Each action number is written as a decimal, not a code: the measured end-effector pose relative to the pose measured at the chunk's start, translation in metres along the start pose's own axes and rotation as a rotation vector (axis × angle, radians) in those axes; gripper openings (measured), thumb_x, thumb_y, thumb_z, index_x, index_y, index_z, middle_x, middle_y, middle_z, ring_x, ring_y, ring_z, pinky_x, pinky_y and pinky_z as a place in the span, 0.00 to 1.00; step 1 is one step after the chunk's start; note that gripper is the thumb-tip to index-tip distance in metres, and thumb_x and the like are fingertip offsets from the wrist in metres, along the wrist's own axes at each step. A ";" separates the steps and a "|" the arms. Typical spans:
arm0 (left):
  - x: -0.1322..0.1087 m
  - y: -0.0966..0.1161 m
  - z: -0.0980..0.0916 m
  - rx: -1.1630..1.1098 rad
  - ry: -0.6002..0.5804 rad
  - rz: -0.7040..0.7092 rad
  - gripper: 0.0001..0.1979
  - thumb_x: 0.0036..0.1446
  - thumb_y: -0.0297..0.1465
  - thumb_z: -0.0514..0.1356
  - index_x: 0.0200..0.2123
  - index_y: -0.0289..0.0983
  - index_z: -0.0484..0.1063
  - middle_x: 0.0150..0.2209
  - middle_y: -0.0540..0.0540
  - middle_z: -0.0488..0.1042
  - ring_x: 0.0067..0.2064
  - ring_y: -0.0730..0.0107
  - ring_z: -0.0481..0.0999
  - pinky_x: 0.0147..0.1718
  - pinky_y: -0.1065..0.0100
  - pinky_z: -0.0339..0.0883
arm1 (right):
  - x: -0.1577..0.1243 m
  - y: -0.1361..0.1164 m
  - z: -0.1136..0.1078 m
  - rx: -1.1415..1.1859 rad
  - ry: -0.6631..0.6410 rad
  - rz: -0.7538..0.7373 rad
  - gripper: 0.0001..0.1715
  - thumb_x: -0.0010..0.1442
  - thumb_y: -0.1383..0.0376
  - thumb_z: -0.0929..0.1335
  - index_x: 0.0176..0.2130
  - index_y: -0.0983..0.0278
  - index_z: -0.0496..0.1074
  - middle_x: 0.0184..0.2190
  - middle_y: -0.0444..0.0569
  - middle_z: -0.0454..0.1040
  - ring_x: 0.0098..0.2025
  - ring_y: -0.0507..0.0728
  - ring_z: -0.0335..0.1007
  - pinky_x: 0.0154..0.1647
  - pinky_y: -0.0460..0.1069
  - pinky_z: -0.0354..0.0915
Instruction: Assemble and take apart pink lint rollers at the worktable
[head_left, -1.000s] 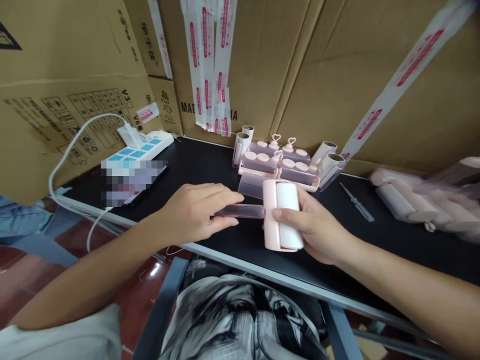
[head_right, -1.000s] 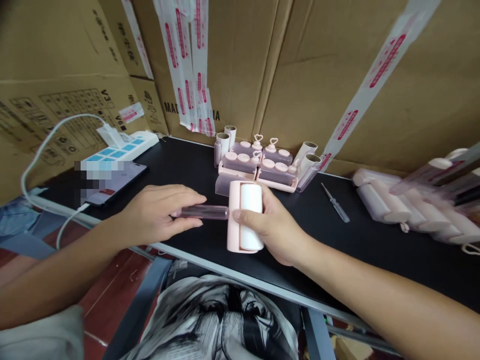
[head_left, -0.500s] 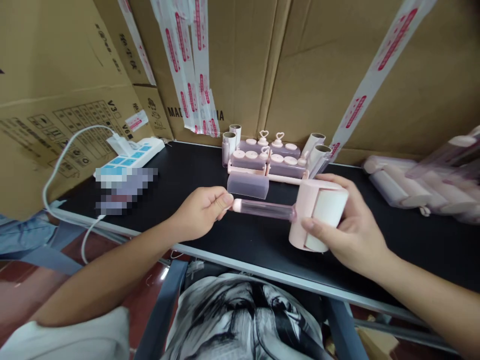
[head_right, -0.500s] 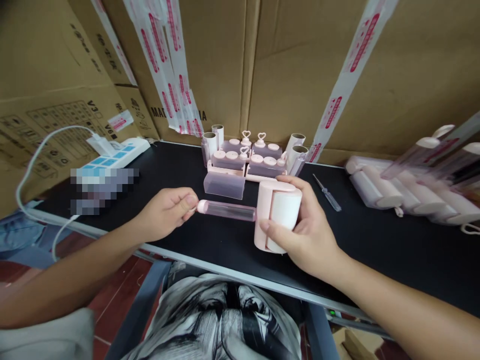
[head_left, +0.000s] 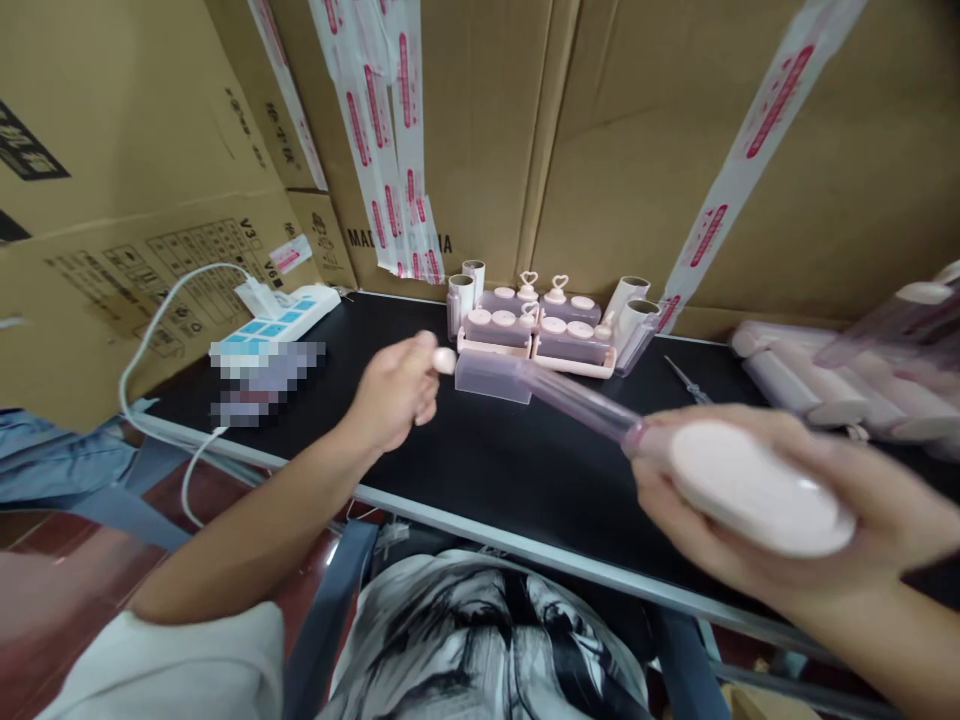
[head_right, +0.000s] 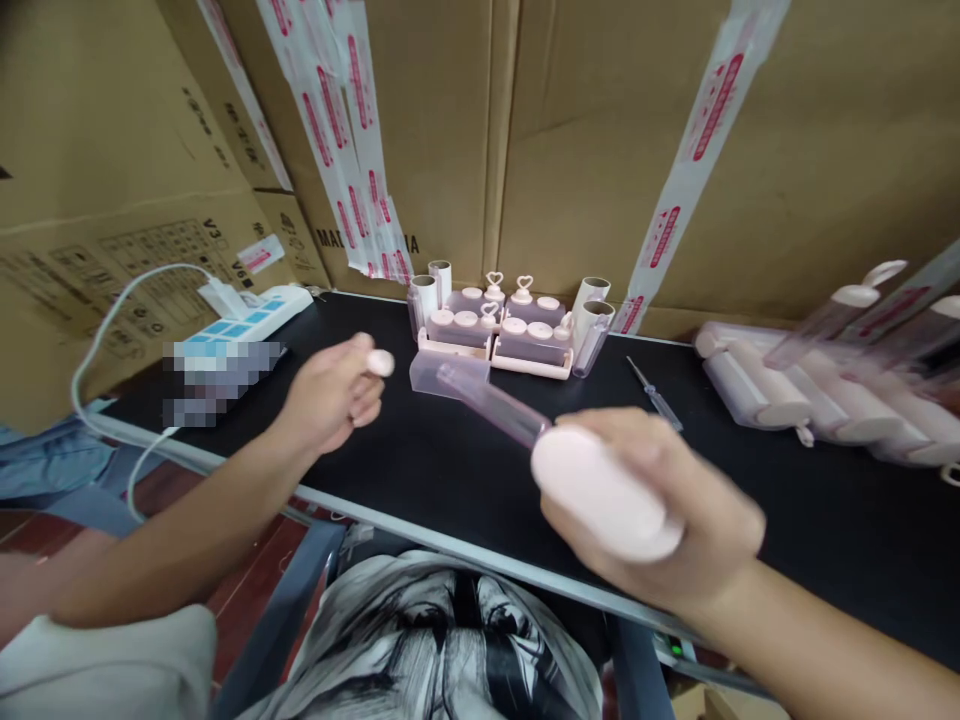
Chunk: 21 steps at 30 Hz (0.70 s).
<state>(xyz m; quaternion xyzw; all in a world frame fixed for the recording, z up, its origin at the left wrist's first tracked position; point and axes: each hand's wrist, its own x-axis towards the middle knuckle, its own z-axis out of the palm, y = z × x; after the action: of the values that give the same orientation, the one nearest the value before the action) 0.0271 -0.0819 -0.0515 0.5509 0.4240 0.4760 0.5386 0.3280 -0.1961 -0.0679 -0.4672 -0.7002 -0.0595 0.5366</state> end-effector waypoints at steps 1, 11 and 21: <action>0.003 -0.003 0.000 0.136 -0.081 0.018 0.22 0.63 0.51 0.61 0.30 0.39 0.65 0.19 0.58 0.55 0.18 0.79 0.54 0.17 0.72 0.51 | 0.005 0.004 0.003 -0.054 0.137 -0.070 0.47 0.47 0.54 0.80 0.63 0.39 0.68 0.43 0.49 0.79 0.38 0.68 0.77 0.40 0.66 0.71; 0.080 0.012 0.043 0.801 -0.313 0.406 0.10 0.56 0.33 0.67 0.26 0.35 0.75 0.24 0.51 0.71 0.27 0.74 0.65 0.30 0.67 0.56 | 0.031 0.029 0.010 -0.087 0.363 -0.156 0.54 0.38 0.52 0.82 0.63 0.50 0.72 0.48 0.53 0.70 0.43 0.67 0.70 0.46 0.65 0.65; 0.094 0.001 0.041 1.027 -0.341 0.561 0.21 0.57 0.44 0.69 0.45 0.33 0.78 0.42 0.42 0.77 0.41 0.61 0.74 0.43 0.63 0.64 | 0.030 0.021 0.014 0.000 0.352 -0.147 0.49 0.40 0.54 0.82 0.61 0.51 0.73 0.47 0.52 0.72 0.38 0.63 0.71 0.40 0.60 0.67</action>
<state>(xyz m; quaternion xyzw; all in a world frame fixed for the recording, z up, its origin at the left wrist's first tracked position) 0.0847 0.0022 -0.0425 0.8993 0.3461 0.2396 0.1186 0.3339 -0.1584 -0.0589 -0.3971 -0.6276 -0.1791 0.6452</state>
